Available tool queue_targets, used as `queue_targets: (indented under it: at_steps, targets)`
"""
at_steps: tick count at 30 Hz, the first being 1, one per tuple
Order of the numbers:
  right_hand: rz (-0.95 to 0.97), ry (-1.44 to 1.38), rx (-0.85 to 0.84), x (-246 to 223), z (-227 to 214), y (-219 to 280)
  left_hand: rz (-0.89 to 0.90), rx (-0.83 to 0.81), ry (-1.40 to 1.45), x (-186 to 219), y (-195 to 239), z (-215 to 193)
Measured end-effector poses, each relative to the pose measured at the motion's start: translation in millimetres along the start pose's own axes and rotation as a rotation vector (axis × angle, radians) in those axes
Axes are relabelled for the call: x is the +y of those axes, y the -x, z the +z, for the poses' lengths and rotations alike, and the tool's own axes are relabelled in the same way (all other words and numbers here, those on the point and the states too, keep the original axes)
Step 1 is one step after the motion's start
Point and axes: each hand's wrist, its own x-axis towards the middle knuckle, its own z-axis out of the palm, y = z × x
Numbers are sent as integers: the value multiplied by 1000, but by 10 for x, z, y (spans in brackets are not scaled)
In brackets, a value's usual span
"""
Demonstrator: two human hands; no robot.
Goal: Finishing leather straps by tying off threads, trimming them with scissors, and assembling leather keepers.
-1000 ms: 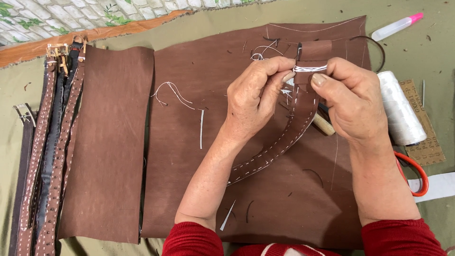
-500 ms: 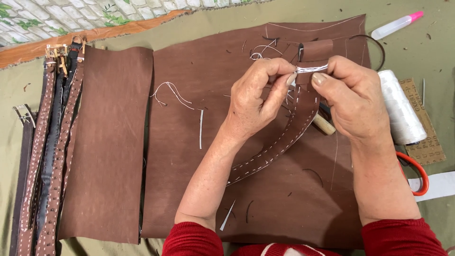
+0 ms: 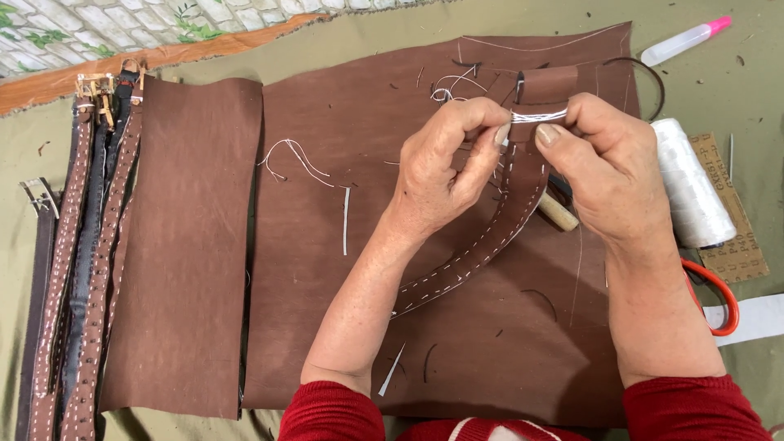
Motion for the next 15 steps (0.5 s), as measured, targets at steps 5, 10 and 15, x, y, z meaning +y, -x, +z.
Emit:
queue_targets:
  at_steps: [5,10,15]
  targets:
    - [-40,18,-19,23,11,-9,55,-8,5,-86,25,-1]
    - [-37,72,-8,13,21,-12,-125,10,48,15,18,39]
    - [-76,126,12,52,48,-4,-460,79,193,36,50,123]
